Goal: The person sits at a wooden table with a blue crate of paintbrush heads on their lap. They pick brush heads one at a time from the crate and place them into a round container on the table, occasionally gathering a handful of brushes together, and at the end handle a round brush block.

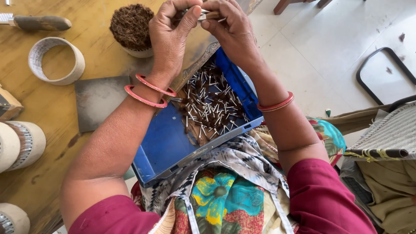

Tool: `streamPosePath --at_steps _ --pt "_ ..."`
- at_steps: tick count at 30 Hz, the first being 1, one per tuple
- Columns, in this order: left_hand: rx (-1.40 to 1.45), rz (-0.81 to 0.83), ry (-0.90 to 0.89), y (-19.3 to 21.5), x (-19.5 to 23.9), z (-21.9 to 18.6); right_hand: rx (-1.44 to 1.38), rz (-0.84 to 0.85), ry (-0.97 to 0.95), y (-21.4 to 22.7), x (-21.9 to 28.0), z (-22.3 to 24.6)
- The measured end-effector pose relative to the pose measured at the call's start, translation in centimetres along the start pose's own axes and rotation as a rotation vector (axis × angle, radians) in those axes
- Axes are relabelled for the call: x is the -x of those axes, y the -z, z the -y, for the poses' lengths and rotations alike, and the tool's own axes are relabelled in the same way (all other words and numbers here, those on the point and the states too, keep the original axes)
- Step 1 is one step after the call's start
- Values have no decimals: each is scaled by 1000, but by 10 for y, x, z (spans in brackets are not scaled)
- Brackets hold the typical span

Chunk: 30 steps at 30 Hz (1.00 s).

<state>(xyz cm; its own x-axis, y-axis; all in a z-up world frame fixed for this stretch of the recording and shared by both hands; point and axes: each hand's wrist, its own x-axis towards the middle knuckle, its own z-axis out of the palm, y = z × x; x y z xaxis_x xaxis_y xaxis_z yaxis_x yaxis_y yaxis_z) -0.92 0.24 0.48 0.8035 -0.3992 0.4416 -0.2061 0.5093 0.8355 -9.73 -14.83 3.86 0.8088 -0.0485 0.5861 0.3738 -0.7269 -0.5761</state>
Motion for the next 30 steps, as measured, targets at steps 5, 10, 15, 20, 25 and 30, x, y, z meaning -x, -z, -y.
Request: streamPosePath --at_steps 5,10,15,20,25,30 --pt "15 44 -26 -7 3 -15 -910 -53 -261 -16 4 10" --pt "-323 73 144 12 0 -89 -1099 -88 -269 -10 -9 14" --pt "-873 140 -196 112 11 -78 -268 239 -148 -11 -16 10" --pt "-913 299 -61 138 16 -38 136 424 354 -25 -20 5" --pt "-941 300 -72 136 17 -29 126 445 287 -27 -22 13" --pt "-920 370 -30 122 20 -46 -51 370 428 -36 -25 27"
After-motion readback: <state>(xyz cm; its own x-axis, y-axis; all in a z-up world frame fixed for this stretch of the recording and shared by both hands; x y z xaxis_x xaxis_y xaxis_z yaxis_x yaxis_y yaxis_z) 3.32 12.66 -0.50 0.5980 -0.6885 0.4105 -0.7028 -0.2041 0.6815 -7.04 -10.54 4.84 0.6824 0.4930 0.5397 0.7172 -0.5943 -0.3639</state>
